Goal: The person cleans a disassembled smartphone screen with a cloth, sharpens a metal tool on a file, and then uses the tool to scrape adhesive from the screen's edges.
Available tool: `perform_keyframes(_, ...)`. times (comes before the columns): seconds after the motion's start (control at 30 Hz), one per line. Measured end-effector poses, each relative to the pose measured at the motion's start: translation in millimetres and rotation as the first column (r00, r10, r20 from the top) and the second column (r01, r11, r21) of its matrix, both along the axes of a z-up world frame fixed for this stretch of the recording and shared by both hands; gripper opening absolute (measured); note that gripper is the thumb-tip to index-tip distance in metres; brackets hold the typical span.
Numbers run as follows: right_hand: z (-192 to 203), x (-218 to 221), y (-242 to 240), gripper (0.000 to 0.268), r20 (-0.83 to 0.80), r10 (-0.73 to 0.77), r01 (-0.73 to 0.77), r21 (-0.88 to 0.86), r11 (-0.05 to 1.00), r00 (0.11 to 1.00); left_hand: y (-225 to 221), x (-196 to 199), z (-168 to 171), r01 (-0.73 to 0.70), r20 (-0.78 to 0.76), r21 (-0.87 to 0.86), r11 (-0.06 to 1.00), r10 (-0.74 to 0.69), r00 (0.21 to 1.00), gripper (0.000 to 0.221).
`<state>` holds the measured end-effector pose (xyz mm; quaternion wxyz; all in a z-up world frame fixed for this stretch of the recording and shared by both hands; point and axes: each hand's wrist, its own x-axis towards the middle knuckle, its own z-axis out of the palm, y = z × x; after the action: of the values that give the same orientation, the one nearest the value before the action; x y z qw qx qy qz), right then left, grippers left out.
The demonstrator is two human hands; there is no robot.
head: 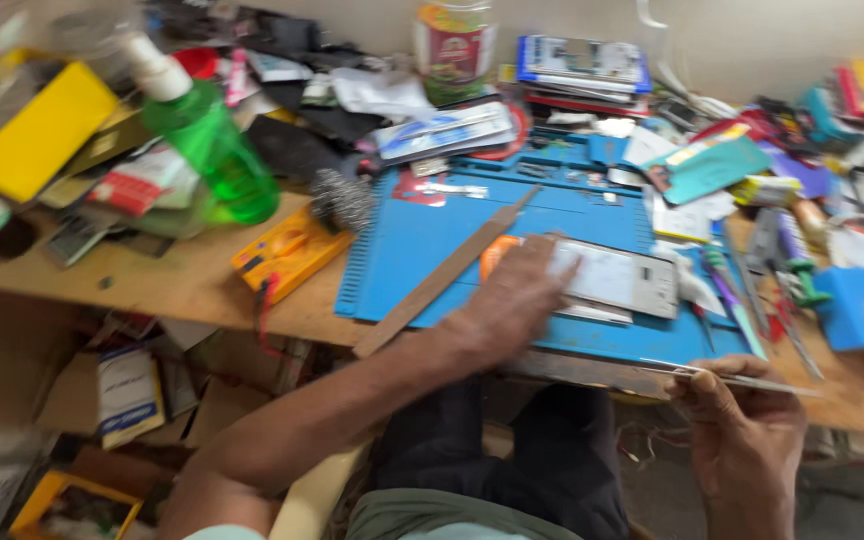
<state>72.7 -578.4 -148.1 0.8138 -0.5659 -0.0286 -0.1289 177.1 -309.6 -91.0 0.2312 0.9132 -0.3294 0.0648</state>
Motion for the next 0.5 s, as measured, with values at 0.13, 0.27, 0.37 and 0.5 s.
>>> perform_keyframes(0.13,-2.1,-9.9,23.6,0.016,-0.069,-0.195,0.15,-0.413,0.898,0.978,-13.3,-51.1,-17.6,0.07,-0.447,-0.468,0.881,-0.305,0.841,0.038)
perform_keyframes(0.27,-3.4,-10.9,37.0,0.011,-0.089,0.015,-0.052,-0.432,0.9,0.996,4.0,-82.4,-37.0,-0.156,-0.528,-0.755,0.637,-0.45,0.72,0.022)
perform_keyframes(0.37,20.7,-4.0,47.8,0.009,0.029,0.156,-0.122,-0.49,0.863,0.987,36.1,-87.0,-33.7,-0.3,-0.6,-0.74,0.602,-0.39,0.699,0.015)
perform_keyframes(0.5,66.9,-3.6,72.3,0.035,0.167,0.305,-0.023,-0.845,0.534,0.938,71.4,-87.9,-21.6,-0.297,-0.527,-0.67,0.681,-0.153,0.836,0.012)
